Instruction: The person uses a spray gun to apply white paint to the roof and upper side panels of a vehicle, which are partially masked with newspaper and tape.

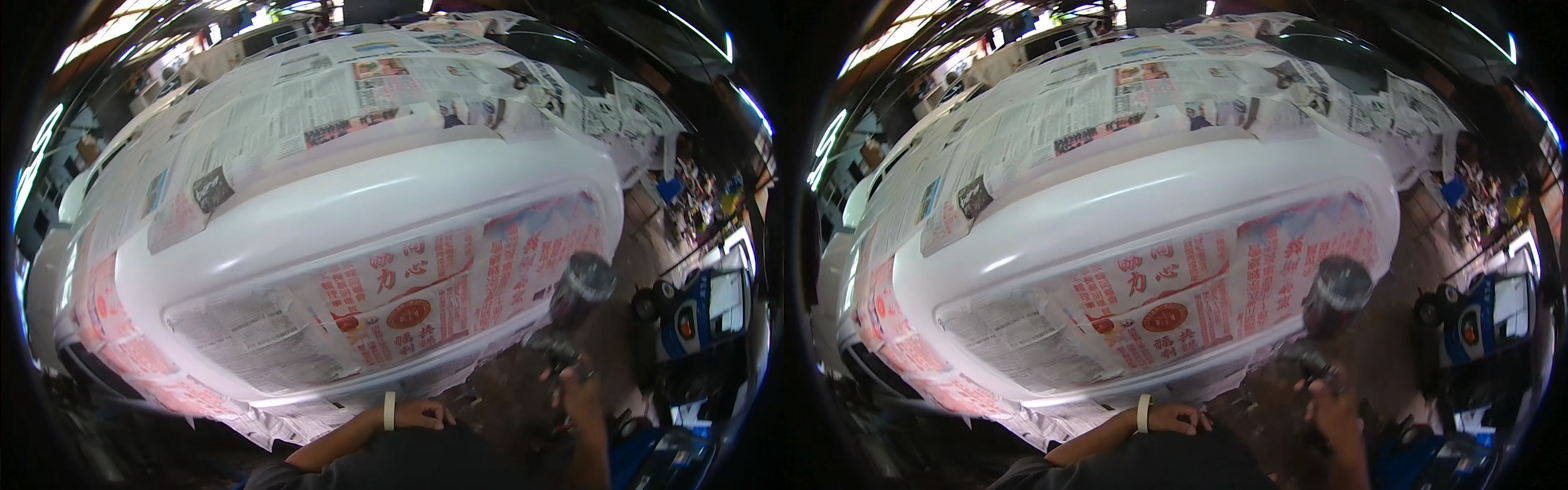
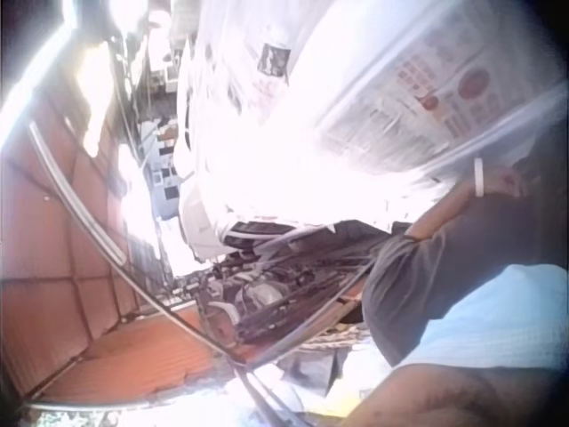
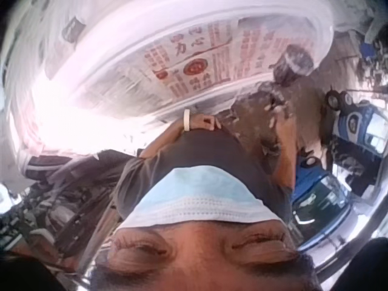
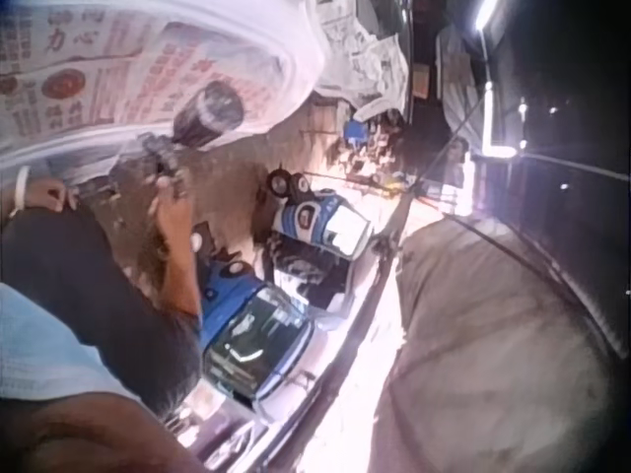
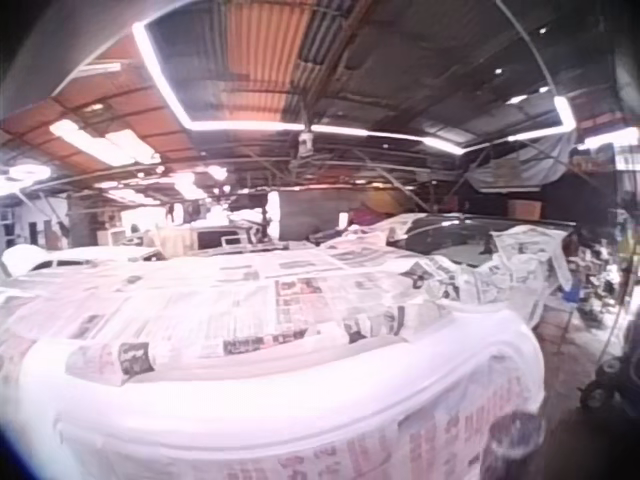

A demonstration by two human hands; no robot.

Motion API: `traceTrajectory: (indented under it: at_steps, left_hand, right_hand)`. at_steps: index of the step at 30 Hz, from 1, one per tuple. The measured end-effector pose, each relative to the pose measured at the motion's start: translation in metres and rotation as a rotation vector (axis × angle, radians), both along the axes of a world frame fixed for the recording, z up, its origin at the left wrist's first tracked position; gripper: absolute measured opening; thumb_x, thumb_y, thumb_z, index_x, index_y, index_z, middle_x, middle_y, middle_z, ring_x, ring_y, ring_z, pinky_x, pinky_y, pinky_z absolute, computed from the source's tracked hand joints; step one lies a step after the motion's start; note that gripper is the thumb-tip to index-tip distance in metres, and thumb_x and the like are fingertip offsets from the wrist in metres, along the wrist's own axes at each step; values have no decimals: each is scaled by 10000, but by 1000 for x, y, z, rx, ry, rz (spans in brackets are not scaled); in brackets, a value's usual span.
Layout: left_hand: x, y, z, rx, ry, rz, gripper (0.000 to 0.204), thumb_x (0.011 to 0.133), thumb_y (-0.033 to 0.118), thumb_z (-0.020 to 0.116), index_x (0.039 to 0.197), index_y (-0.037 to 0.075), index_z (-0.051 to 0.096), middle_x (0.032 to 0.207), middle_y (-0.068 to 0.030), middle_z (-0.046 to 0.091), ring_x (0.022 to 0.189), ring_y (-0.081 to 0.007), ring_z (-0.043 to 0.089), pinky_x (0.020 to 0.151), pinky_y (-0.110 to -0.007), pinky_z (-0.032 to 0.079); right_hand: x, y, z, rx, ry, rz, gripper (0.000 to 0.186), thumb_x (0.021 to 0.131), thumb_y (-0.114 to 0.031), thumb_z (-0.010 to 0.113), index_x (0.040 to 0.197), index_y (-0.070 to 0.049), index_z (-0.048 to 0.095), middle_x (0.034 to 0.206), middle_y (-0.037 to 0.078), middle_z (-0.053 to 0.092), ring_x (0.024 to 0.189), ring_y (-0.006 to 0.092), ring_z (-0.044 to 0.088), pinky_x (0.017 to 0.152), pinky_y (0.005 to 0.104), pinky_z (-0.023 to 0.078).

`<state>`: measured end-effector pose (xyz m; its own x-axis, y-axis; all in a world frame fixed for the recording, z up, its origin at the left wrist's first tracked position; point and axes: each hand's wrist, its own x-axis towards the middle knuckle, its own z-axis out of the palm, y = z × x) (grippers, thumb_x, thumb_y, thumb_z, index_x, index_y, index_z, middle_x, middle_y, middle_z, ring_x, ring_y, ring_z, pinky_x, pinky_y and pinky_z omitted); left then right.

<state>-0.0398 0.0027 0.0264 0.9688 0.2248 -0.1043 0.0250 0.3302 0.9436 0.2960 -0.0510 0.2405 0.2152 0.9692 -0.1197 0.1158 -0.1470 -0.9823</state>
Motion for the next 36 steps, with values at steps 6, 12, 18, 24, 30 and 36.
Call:
traceTrajectory:
  at_steps: [6, 12, 18, 24, 30, 36]
  left_hand:
    - [-20, -10, 39, 41, -13, -16, 266, 986, 329, 695, 1033, 102, 565, 1477, -127, 533, 1417, -250, 422, 1200, -427, 290]
    - [-69, -30, 42, 79, 22, 16, 791, 1010, 573, 535, 1587, 59, 363, 1629, -147, 366, 1524, -286, 303, 1254, -432, 203]
    - [-88, -71, 44, -268, 2, 282, 672, 1018, 532, 534, 1500, 66, 482, 1536, -156, 488, 1442, -311, 437, 1191, -439, 328]
    - [-103, -92, 40, -313, 28, 414, 636, 1019, 520, 537, 1466, 70, 493, 1491, -147, 499, 1396, -303, 449, 1155, -435, 339]
    - [-118, -111, 37, -311, 74, 507, 600, 1019, 508, 541, 1432, 74, 505, 1447, -138, 510, 1351, -294, 461, 1119, -431, 350]
    - [-130, -132, 34, -322, 128, 572, 564, 1020, 495, 544, 1398, 77, 517, 1403, -129, 521, 1305, -286, 472, 1083, -426, 361]
  right_hand:
    - [28, 12, 143, -46, -325, -158, 421, 1017, -407, 609, 1214, -35, 615, 854, 64, 705, 456, 87, 527, 408, 237, 402]
    - [42, 72, 194, 112, -454, -74, 467, 1030, -486, 567, 1095, -29, 634, 799, 75, 689, 412, 104, 490, 374, 249, 370]
    - [23, 110, 208, 140, -458, -57, 505, 1001, -534, 593, 1051, -33, 625, 789, 56, 686, 416, 77, 489, 373, 238, 396]
    - [10, 128, 208, 163, -434, 25, 505, 993, -554, 595, 1022, -51, 635, 774, 45, 671, 422, 66, 494, 357, 237, 396]
    - [7, 136, 210, 182, -422, 131, 538, 1008, -588, 571, 1020, -53, 626, 775, 59, 692, 403, 46, 468, 377, 217, 394]
    - [45, 166, 196, 161, -540, 37, 572, 979, -624, 589, 996, -53, 625, 718, 20, 656, 406, 49, 469, 366, 231, 402]
